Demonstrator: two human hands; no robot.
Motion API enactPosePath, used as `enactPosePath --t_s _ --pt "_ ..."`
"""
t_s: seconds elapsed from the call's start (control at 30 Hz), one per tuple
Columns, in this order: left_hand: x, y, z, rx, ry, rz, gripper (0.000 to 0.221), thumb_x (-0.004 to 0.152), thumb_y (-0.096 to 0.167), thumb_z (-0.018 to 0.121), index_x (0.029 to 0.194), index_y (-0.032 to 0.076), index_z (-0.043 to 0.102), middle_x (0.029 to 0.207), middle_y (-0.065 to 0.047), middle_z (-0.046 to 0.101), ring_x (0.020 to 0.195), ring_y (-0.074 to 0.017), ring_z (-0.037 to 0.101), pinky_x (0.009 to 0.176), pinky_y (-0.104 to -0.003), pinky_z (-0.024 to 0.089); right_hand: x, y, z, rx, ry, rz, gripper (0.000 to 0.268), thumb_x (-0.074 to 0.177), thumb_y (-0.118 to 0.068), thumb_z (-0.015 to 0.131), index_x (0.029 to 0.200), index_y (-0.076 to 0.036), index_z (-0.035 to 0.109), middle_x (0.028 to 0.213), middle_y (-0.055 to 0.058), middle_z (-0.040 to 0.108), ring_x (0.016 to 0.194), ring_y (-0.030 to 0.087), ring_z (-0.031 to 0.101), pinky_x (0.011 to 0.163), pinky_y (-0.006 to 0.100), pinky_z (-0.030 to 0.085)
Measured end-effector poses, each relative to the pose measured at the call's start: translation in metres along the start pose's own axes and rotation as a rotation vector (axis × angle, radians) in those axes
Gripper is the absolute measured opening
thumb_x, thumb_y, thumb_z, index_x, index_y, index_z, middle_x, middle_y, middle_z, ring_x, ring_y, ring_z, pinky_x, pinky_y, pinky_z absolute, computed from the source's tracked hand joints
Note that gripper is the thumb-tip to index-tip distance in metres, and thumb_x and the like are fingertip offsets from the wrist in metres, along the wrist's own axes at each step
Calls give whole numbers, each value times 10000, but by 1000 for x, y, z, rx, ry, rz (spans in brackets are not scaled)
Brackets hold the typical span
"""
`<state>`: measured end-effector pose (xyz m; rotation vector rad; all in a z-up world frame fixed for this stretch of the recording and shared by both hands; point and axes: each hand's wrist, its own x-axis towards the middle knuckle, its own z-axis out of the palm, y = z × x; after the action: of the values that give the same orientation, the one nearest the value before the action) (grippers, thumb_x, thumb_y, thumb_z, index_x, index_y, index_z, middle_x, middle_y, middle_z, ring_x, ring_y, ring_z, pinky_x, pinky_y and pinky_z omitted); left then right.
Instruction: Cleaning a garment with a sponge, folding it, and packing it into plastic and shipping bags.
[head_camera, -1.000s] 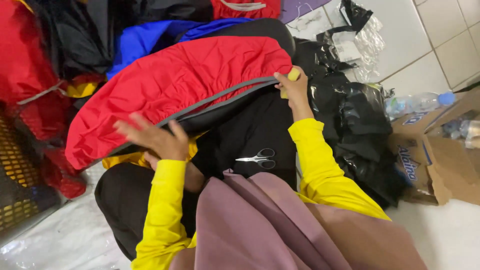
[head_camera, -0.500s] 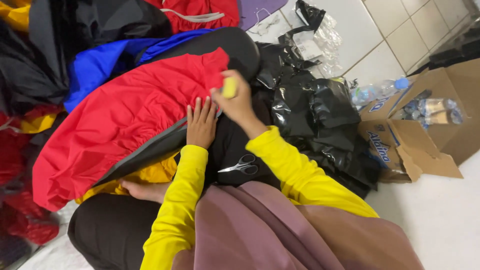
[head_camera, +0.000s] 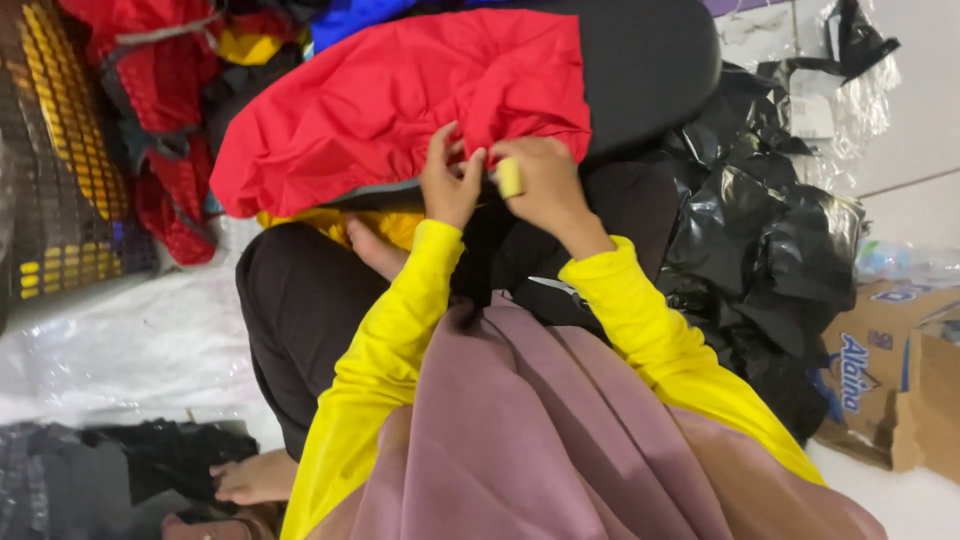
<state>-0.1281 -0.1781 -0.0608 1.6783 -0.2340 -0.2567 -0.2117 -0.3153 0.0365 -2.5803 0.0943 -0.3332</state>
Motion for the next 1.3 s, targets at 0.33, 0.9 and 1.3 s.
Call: enactPosePath --t_s 0.33,0.9,1.3 --pt "-3 50 14 -71 -85 212 446 985 69 678 1399 150 534 1196 -72 690 1031 -163 703 836 -262 619 35 -31 -46 -89 326 14 333 1042 -166 665 1347 -45 612 1389 201 608 1265 417 553 1081 527 464" --pt "-13 24 18 1115 -461 843 792 1088 410 615 1668 38 224 1710 -212 173 1584 -379 199 1296 -475 153 48 58 1 353 -46 409 524 1076 -474 401 1522 -208 465 1627 20 436 1585 246 183 1255 522 -68" --pt "26 118 -98 782 167 605 372 880 203 722 1234 112 652 1392 -200 574 1376 -472 429 1088 -661 361 46 18 20 -380 -49 267 594 1010 -581 513 1531 -297 508 1664 65 306 1530 380 235 1166 699 173"
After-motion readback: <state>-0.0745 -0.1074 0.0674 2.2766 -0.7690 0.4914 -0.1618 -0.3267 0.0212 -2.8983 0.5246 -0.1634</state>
